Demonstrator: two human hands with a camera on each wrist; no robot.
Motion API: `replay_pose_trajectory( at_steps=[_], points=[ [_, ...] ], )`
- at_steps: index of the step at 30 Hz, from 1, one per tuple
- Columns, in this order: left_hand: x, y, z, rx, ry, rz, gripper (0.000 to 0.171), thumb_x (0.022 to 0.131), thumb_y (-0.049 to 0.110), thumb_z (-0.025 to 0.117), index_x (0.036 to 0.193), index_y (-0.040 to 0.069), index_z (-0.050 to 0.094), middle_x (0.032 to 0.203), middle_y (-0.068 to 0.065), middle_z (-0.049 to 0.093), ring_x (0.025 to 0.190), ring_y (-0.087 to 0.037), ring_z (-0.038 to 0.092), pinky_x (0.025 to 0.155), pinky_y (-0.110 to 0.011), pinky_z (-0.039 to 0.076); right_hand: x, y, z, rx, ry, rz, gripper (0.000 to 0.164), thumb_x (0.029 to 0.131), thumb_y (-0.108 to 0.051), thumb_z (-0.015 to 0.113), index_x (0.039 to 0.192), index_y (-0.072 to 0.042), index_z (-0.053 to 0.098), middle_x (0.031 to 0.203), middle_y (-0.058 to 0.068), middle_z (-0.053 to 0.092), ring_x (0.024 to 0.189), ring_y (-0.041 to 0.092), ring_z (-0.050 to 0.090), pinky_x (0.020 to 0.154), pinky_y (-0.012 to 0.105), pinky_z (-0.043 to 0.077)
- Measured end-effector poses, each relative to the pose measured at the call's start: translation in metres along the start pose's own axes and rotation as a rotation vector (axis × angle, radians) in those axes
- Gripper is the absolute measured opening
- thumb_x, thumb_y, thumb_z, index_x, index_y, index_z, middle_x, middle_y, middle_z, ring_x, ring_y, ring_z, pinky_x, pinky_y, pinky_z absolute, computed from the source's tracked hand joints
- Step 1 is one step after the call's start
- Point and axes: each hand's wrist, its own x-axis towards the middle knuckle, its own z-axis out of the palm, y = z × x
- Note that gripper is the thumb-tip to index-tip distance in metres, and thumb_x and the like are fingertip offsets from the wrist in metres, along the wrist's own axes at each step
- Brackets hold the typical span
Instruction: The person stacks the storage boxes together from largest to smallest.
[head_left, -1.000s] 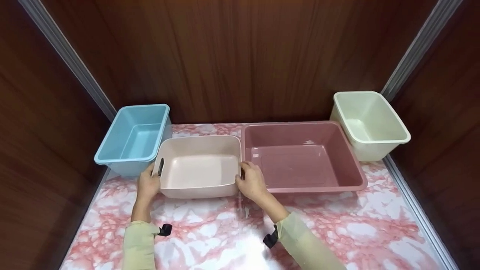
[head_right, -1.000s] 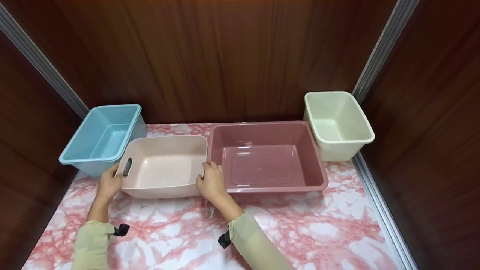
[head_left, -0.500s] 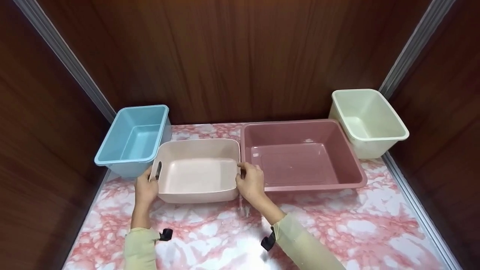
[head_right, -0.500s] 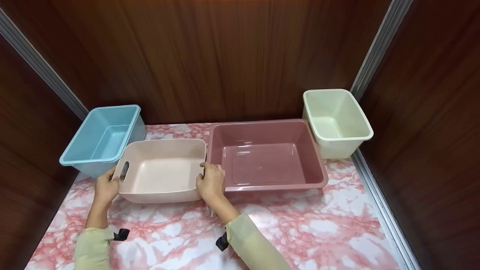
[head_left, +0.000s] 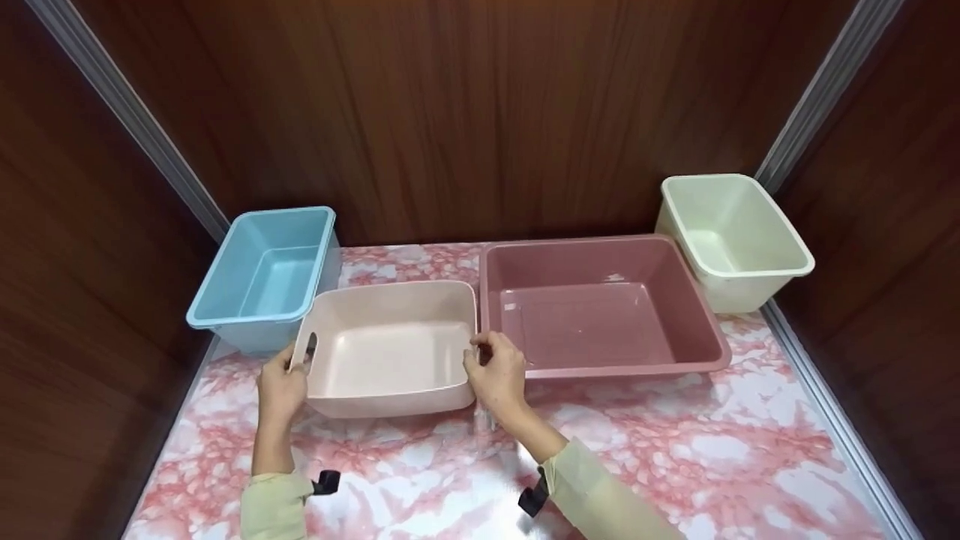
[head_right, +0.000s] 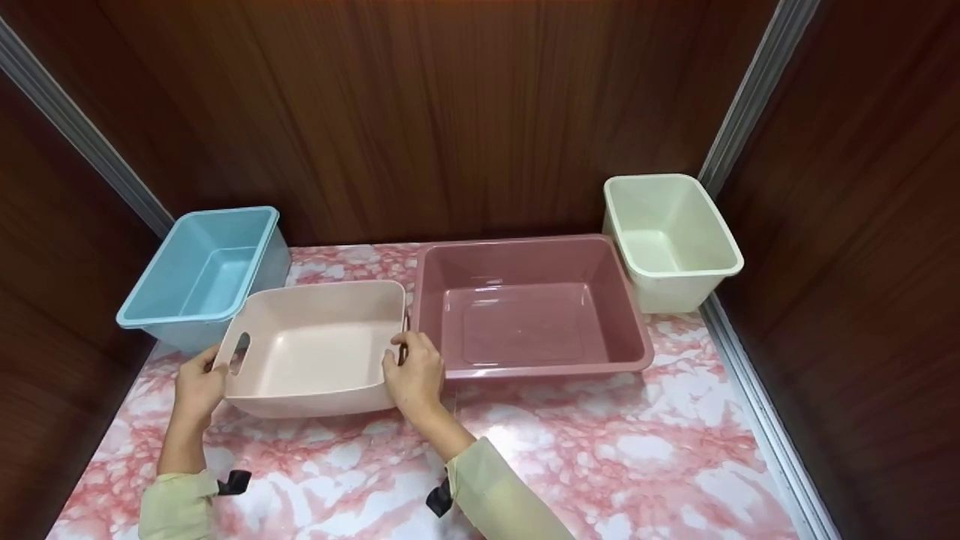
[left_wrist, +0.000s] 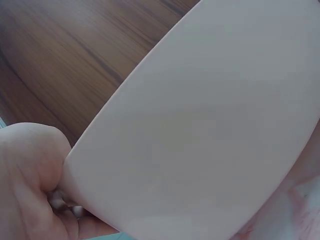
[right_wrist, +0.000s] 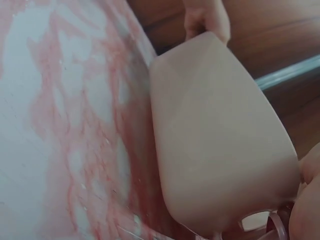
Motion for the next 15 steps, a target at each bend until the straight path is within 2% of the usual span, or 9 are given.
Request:
replay_pose_trajectory(
  at_steps=[4,10,12,15],
  points=[
    [-0.006,-0.001,-0.006,-0.038,-0.007,-0.042,0.044,0.095,0.003,0.044,0.138,-0.002,0.051,0.132,-0.027,0.054,0.121,-0.04,0.05,0.097,-0.051,0.04,-0.007,-0.005,0.001,0.061,0.01,0.015,0.015,0.073,0.001,0.075,0.082,-0.008,0.068,0.077,0.0,0.061,0.066,0.014,0.056,0.06,0.028,0.047],
    [-0.018,0.0,-0.015,-0.025,-0.002,-0.082,0.044,0.095,0.005,0.044,0.138,0.0,0.052,0.132,-0.026,0.054,0.12,-0.039,0.051,0.097,-0.05,0.041,-0.018,-0.009,-0.001,0.162,-0.01,0.059,0.017,0.073,0.009,0.068,0.082,-0.005,0.067,0.077,-0.002,0.057,0.065,0.014,0.054,0.056,0.02,0.044],
    [-0.022,-0.001,-0.017,-0.02,0.0,-0.091,0.045,0.095,0.005,0.043,0.139,0.0,0.052,0.132,-0.026,0.054,0.12,-0.039,0.051,0.096,-0.049,0.042,-0.021,-0.01,-0.002,0.184,-0.006,0.069,0.018,0.073,0.01,0.066,0.082,-0.005,0.067,0.077,-0.003,0.057,0.064,0.014,0.054,0.055,0.021,0.044],
    [-0.029,-0.003,-0.02,-0.036,0.02,-0.097,0.043,0.095,0.005,0.044,0.138,0.001,0.053,0.13,-0.026,0.055,0.115,-0.036,0.055,0.089,-0.043,0.048,-0.025,-0.012,-0.003,0.217,-0.003,0.075,0.02,0.073,0.011,0.065,0.081,-0.008,0.066,0.08,-0.004,0.06,0.066,0.012,0.058,0.057,0.028,0.051]
  ],
)
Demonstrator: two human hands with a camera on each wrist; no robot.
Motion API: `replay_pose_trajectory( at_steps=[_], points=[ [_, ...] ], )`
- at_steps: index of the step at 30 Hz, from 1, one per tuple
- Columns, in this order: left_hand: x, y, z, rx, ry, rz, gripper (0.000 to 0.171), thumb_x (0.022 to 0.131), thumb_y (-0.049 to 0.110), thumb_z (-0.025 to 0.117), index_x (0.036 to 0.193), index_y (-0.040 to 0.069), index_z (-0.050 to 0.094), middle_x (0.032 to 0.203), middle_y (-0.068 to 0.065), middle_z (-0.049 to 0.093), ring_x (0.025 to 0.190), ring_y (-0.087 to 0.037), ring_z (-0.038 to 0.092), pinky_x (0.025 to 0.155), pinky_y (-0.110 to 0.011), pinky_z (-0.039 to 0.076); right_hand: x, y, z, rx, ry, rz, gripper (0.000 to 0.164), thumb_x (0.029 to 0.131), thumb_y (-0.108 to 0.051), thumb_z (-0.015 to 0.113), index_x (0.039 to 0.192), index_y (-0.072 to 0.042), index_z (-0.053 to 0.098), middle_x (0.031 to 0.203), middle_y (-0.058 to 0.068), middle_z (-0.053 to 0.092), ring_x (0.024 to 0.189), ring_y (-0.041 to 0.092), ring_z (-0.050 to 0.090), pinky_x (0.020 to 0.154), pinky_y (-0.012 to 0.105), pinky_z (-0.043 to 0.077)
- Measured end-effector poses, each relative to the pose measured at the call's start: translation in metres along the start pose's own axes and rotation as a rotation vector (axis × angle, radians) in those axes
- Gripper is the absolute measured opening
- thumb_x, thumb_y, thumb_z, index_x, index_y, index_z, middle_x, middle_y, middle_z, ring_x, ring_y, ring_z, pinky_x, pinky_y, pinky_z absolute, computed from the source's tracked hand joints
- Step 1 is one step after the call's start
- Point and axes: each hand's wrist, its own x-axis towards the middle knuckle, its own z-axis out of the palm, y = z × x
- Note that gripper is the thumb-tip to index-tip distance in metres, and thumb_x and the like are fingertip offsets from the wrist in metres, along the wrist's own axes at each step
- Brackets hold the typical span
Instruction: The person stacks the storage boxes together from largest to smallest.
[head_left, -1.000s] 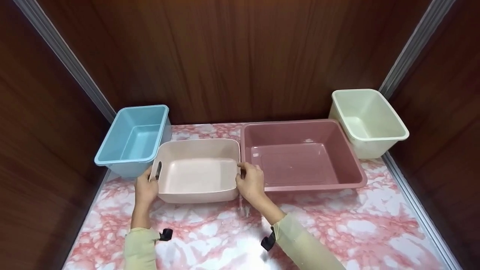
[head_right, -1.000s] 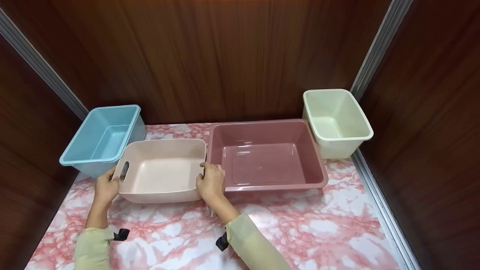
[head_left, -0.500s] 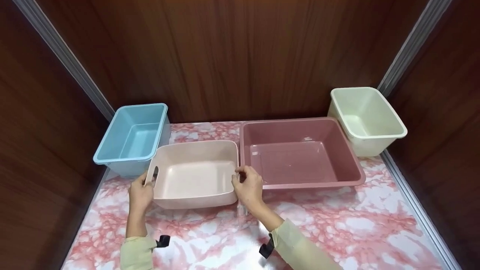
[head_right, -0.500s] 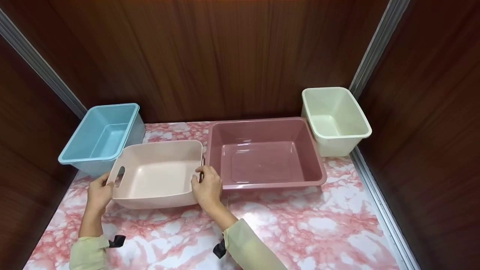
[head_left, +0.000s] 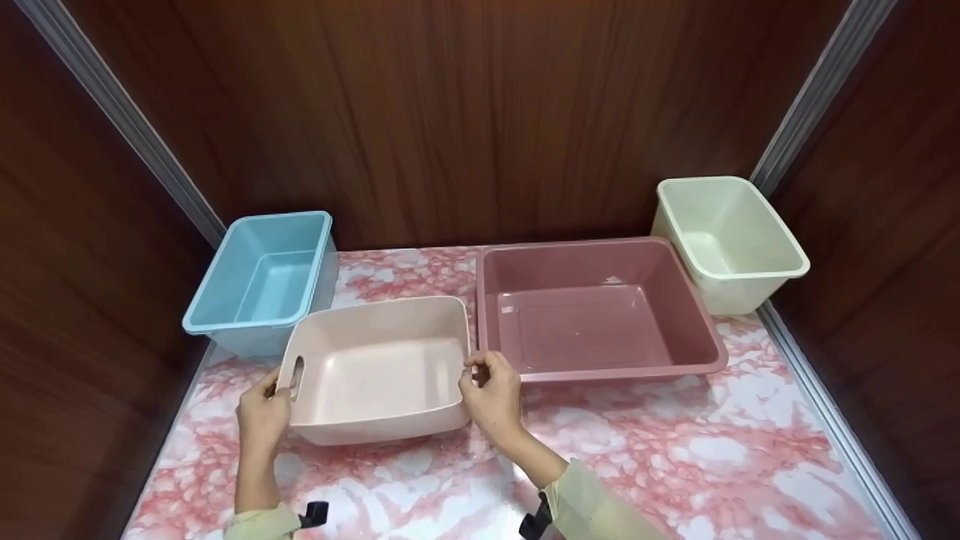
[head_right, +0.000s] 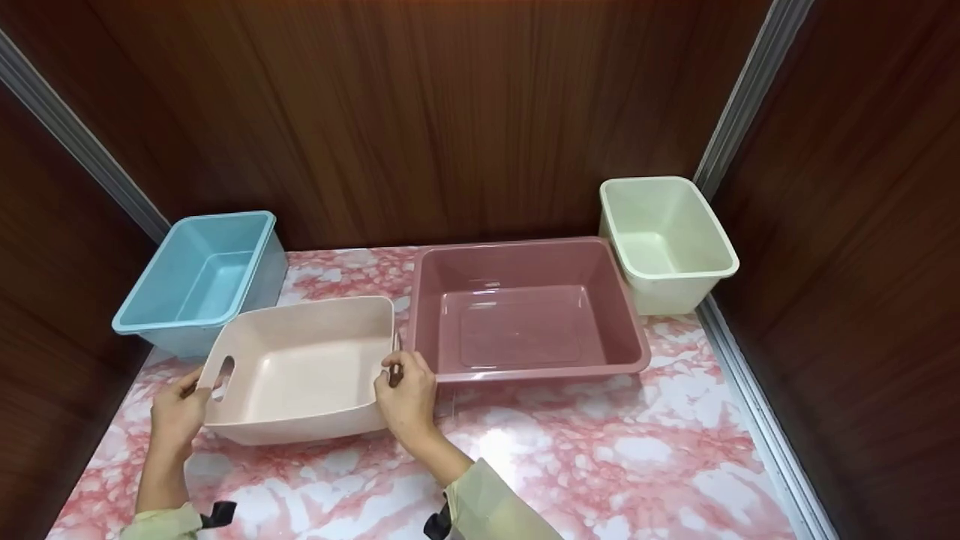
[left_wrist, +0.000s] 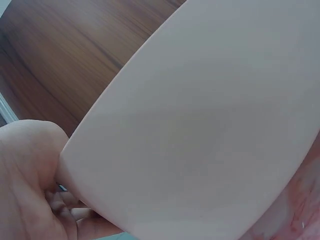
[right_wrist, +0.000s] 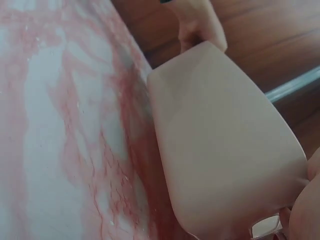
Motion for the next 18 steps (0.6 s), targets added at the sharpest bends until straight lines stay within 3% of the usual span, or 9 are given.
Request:
replay_pose_trajectory(
  at_steps=[4,7,14,18],
  points=[
    [-0.008,-0.003,-0.003,-0.038,0.035,0.0,0.04,0.096,0.006,0.047,0.134,-0.001,0.056,0.124,-0.026,0.06,0.104,-0.034,0.06,0.071,-0.025,0.052,-0.006,-0.004,-0.002,0.046,-0.005,0.001,0.02,0.073,0.01,0.064,0.08,-0.008,0.066,0.083,-0.003,0.063,0.069,0.01,0.062,0.06,0.039,0.055],
    [-0.013,-0.003,-0.008,-0.043,0.044,-0.009,0.039,0.097,0.009,0.049,0.134,-0.001,0.057,0.121,-0.025,0.062,0.101,-0.033,0.062,0.063,-0.017,0.049,-0.011,-0.007,-0.003,0.077,-0.004,-0.003,0.021,0.073,0.011,0.064,0.079,-0.009,0.065,0.085,0.002,0.065,0.069,0.01,0.063,0.06,0.038,0.055],
    [-0.024,0.006,-0.015,-0.047,0.042,-0.014,0.039,0.1,0.017,0.048,0.135,0.001,0.056,0.118,-0.023,0.064,0.101,-0.031,0.062,0.065,-0.018,0.049,-0.017,-0.019,-0.011,0.158,0.01,0.032,0.022,0.073,0.015,0.064,0.079,-0.007,0.065,0.097,0.016,0.067,0.071,0.018,0.066,0.059,0.028,0.054],
    [-0.026,0.013,-0.018,-0.049,0.045,-0.012,0.04,0.101,0.02,0.047,0.135,0.001,0.056,0.115,-0.022,0.065,0.097,-0.029,0.065,0.063,-0.021,0.052,-0.016,-0.032,-0.017,0.189,0.035,0.047,0.02,0.072,0.018,0.065,0.079,-0.001,0.065,0.097,0.019,0.067,0.07,0.024,0.066,0.058,0.03,0.055]
  ],
)
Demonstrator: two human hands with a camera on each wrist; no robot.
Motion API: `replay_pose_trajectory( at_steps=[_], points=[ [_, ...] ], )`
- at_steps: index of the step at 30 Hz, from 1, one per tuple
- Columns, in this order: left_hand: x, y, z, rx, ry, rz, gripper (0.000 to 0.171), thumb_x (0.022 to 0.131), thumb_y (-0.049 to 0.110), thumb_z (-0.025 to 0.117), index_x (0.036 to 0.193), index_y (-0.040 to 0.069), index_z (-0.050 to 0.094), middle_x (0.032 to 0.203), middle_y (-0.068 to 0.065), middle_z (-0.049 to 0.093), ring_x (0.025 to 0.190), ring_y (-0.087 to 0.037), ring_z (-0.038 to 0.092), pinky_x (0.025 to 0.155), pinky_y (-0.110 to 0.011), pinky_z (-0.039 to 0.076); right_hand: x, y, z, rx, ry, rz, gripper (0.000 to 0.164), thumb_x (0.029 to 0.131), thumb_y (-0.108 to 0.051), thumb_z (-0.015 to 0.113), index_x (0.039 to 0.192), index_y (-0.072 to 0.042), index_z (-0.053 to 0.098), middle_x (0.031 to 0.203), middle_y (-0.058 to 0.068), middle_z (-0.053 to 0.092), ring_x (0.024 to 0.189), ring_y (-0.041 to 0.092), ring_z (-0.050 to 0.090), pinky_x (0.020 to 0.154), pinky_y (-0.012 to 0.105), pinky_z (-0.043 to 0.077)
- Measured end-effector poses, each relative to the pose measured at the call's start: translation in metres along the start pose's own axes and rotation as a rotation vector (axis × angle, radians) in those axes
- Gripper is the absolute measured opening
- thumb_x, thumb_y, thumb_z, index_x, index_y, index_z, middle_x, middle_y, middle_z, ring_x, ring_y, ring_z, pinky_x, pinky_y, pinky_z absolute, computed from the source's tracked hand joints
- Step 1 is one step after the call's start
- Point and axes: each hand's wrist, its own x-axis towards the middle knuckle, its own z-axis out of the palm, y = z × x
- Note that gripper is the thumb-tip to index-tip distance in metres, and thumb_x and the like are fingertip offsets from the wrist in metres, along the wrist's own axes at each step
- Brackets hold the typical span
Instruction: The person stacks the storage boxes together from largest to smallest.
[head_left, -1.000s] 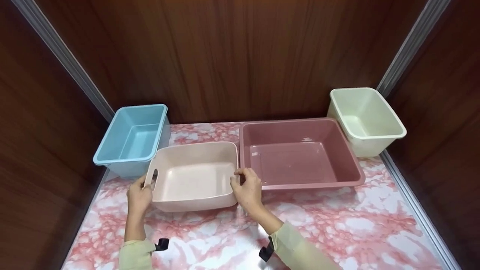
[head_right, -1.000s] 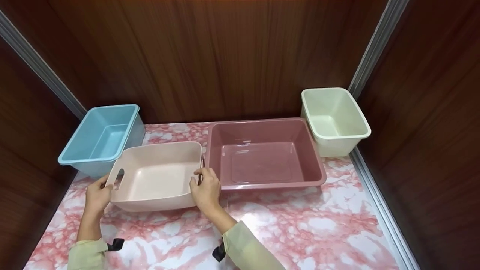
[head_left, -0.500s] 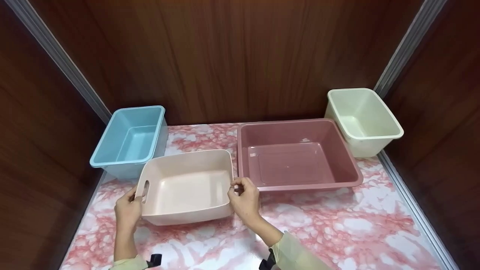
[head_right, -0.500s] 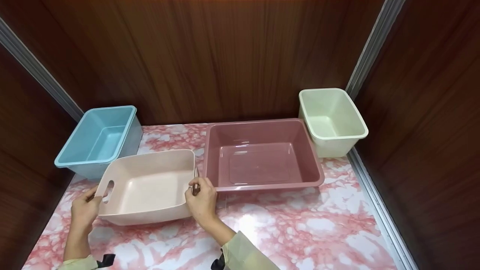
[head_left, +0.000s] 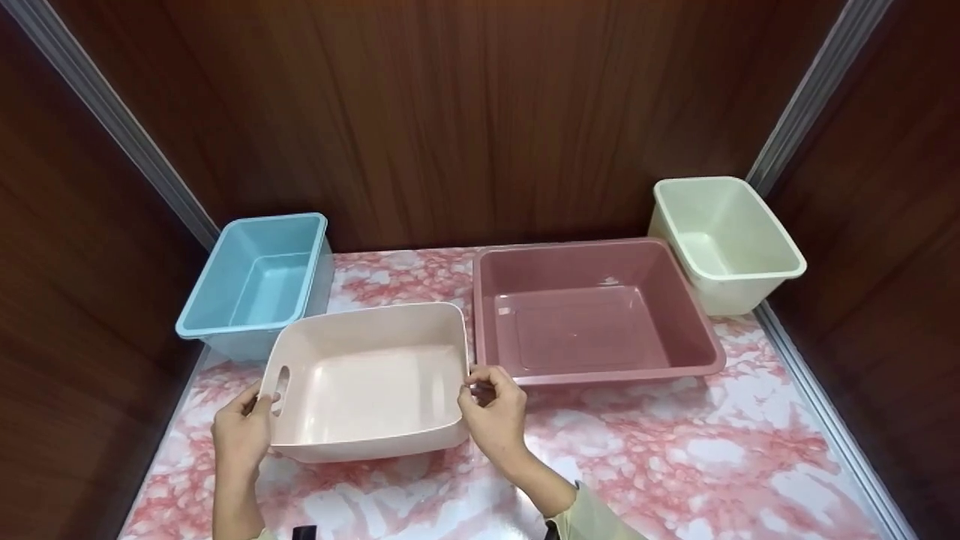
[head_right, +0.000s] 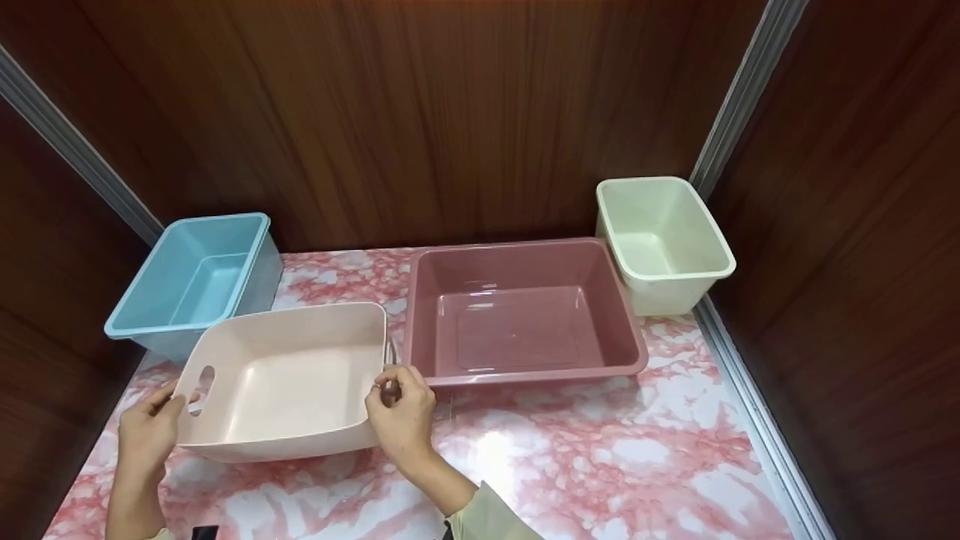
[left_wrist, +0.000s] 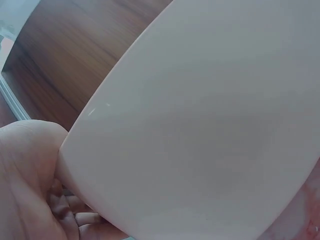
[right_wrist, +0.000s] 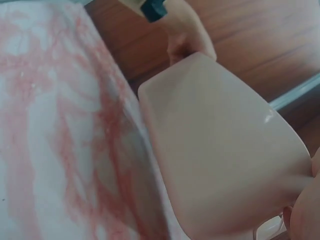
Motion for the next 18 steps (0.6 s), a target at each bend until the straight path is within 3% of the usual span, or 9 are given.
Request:
replay_pose_trajectory(
  at_steps=[7,10,13,18],
  points=[
    [0.0,0.019,0.0,-0.004,0.045,0.046,0.038,0.101,0.021,0.048,0.131,0.002,0.06,0.118,-0.022,0.064,0.101,-0.026,0.059,0.067,-0.013,0.045,0.012,-0.05,-0.012,0.044,0.002,-0.02,0.017,0.073,0.022,0.063,0.079,0.006,0.062,0.097,0.02,0.067,0.069,0.03,0.065,0.06,0.032,0.055],
    [0.0,0.03,0.001,-0.018,0.046,0.071,0.039,0.101,0.022,0.048,0.132,0.001,0.059,0.12,-0.023,0.062,0.103,-0.028,0.057,0.067,-0.011,0.043,0.019,-0.06,-0.016,0.049,0.001,0.001,0.015,0.075,0.021,0.063,0.081,0.007,0.061,0.099,0.021,0.067,0.072,0.032,0.065,0.064,0.033,0.056],
    [-0.001,0.042,0.002,-0.03,0.042,0.074,0.04,0.101,0.024,0.049,0.133,0.002,0.059,0.118,-0.022,0.063,0.103,-0.028,0.058,0.065,-0.013,0.045,0.025,-0.065,-0.021,0.072,0.0,0.039,0.014,0.077,0.019,0.062,0.085,0.009,0.06,0.101,0.025,0.066,0.08,0.036,0.066,0.073,0.04,0.056],
    [-0.002,0.057,0.002,-0.035,0.033,0.057,0.041,0.102,0.025,0.046,0.135,0.002,0.057,0.115,-0.019,0.064,0.103,-0.027,0.058,0.065,-0.015,0.048,0.033,-0.054,-0.023,0.191,0.031,0.107,0.014,0.077,0.02,0.061,0.089,0.014,0.055,0.102,0.03,0.064,0.096,0.043,0.064,0.086,0.048,0.051]
  ],
)
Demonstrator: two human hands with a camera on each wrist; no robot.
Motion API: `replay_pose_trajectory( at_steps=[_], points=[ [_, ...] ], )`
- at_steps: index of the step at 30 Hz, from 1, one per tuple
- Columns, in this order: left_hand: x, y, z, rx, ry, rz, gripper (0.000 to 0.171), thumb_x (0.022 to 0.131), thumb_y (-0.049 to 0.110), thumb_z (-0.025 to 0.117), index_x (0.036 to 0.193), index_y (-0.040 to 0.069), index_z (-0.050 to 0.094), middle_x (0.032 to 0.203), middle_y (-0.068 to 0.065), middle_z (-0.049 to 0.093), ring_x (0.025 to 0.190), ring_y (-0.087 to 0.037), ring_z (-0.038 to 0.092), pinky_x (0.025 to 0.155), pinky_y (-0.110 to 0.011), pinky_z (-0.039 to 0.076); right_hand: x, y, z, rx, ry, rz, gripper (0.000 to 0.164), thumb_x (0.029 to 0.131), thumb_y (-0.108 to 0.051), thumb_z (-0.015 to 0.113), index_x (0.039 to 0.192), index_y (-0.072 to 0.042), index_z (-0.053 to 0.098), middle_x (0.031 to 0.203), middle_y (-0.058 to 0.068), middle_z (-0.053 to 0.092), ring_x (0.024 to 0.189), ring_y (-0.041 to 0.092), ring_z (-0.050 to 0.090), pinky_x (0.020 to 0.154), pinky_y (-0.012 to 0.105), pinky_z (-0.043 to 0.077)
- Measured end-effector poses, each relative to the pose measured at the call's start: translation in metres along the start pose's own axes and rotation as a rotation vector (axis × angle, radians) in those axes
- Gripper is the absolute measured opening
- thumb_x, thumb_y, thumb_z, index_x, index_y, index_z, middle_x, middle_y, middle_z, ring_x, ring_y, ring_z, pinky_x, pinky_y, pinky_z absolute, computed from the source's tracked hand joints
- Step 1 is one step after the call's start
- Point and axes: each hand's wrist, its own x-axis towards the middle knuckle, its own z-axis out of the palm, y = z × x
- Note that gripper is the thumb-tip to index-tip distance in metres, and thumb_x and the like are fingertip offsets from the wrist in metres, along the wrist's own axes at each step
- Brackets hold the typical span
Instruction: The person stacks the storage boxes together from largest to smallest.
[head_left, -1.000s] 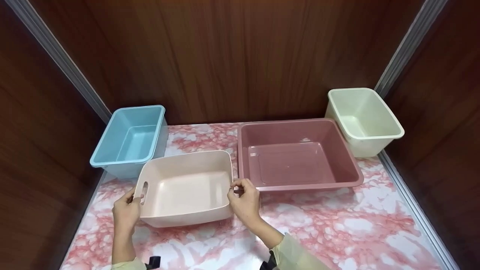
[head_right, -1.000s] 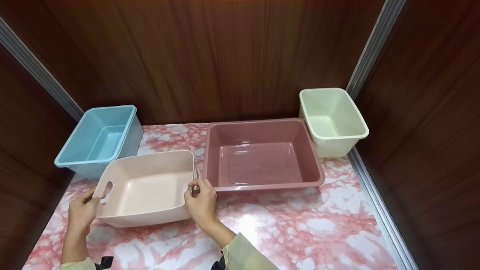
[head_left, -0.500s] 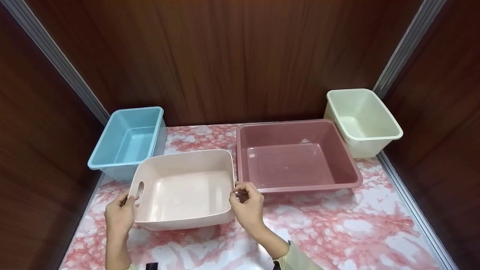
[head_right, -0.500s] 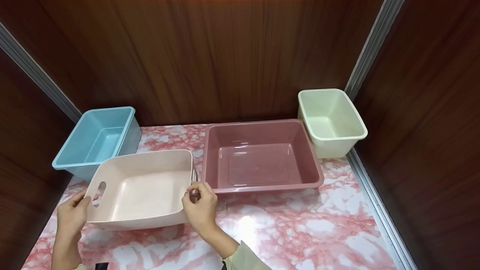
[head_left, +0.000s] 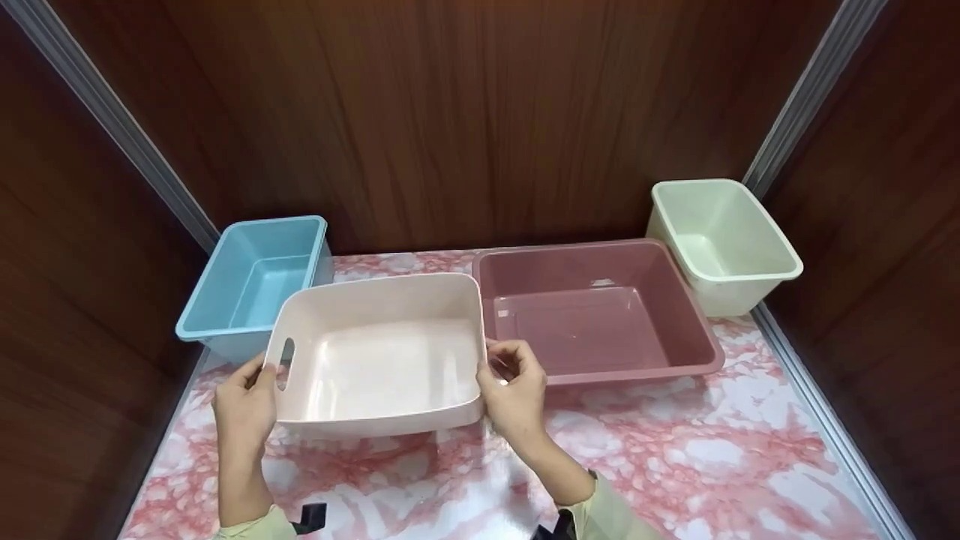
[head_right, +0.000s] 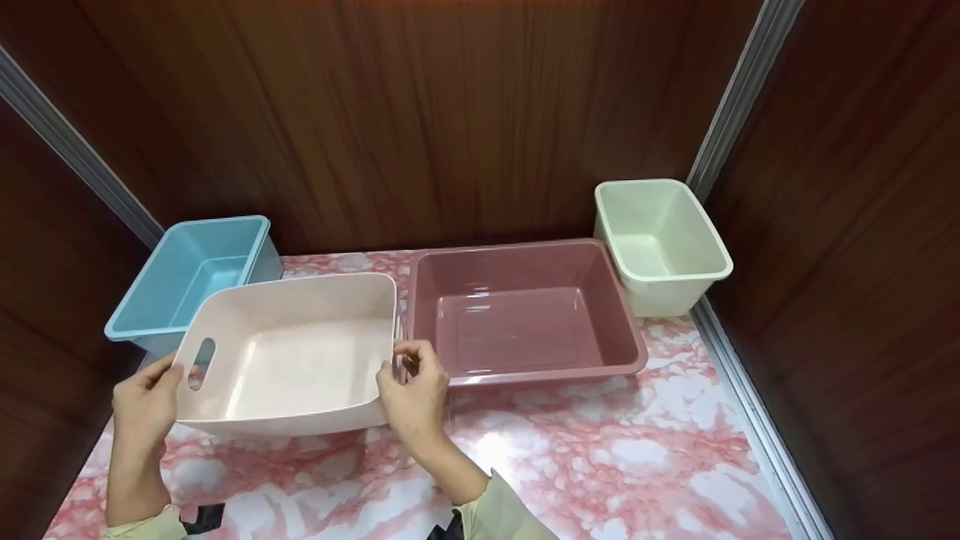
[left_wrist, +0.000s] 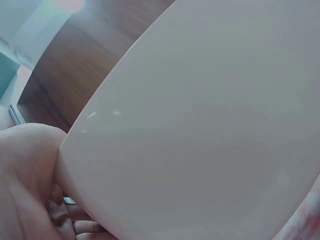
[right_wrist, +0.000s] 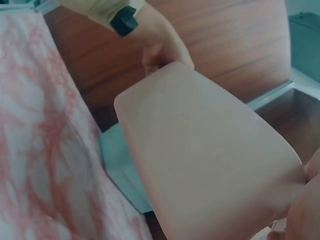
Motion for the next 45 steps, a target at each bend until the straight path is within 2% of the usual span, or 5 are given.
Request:
replay_pose_trajectory(
  at_steps=[11,17,25,34,45],
  points=[
    [-0.01,0.033,0.01,-0.035,-0.022,0.036,0.04,0.101,0.026,0.048,0.133,0.004,0.059,0.117,-0.019,0.064,0.103,-0.027,0.061,0.072,-0.02,0.05,0.02,-0.003,-0.018,0.192,0.059,0.068,0.022,0.078,0.02,0.06,0.098,0.013,0.052,0.108,0.027,0.061,0.101,0.044,0.06,0.084,0.036,0.053],
    [-0.008,0.05,0.034,-0.051,-0.03,0.141,0.037,0.099,0.023,0.055,0.13,0.005,0.062,0.118,-0.019,0.064,0.101,-0.029,0.062,0.081,-0.04,0.052,0.044,-0.015,-0.043,0.142,0.026,0.191,0.04,0.079,0.02,0.059,0.117,0.01,0.054,0.125,0.023,0.055,0.104,0.04,0.061,0.082,0.036,0.054],
    [-0.008,0.066,0.064,-0.064,-0.018,0.208,0.034,0.096,0.022,0.06,0.125,0.005,0.066,0.108,-0.017,0.067,0.093,-0.027,0.063,0.075,-0.039,0.053,0.074,-0.025,-0.073,0.002,-0.052,0.267,0.054,0.082,0.02,0.054,0.135,0.016,0.043,0.131,0.033,0.05,0.116,0.043,0.055,0.089,0.026,0.049],
    [-0.003,0.084,0.089,-0.018,-0.162,0.202,0.038,0.095,0.023,0.058,0.13,0.008,0.061,0.102,-0.014,0.065,0.085,-0.024,0.065,0.067,-0.037,0.053,0.099,-0.035,-0.102,-0.212,-0.077,0.194,0.039,0.087,0.011,0.059,0.126,0.012,0.057,0.114,0.03,0.061,0.095,0.03,0.062,0.075,0.02,0.052],
    [-0.004,0.105,0.12,-0.053,-0.354,0.239,0.036,0.097,0.014,0.054,0.131,0.003,0.059,0.092,-0.016,0.062,0.08,-0.024,0.061,0.065,-0.035,0.053,0.116,-0.052,-0.135,-0.341,-0.082,0.188,0.042,0.088,0.012,0.05,0.13,0.006,0.055,0.119,0.027,0.059,0.102,0.031,0.057,0.079,0.023,0.05]
  ],
)
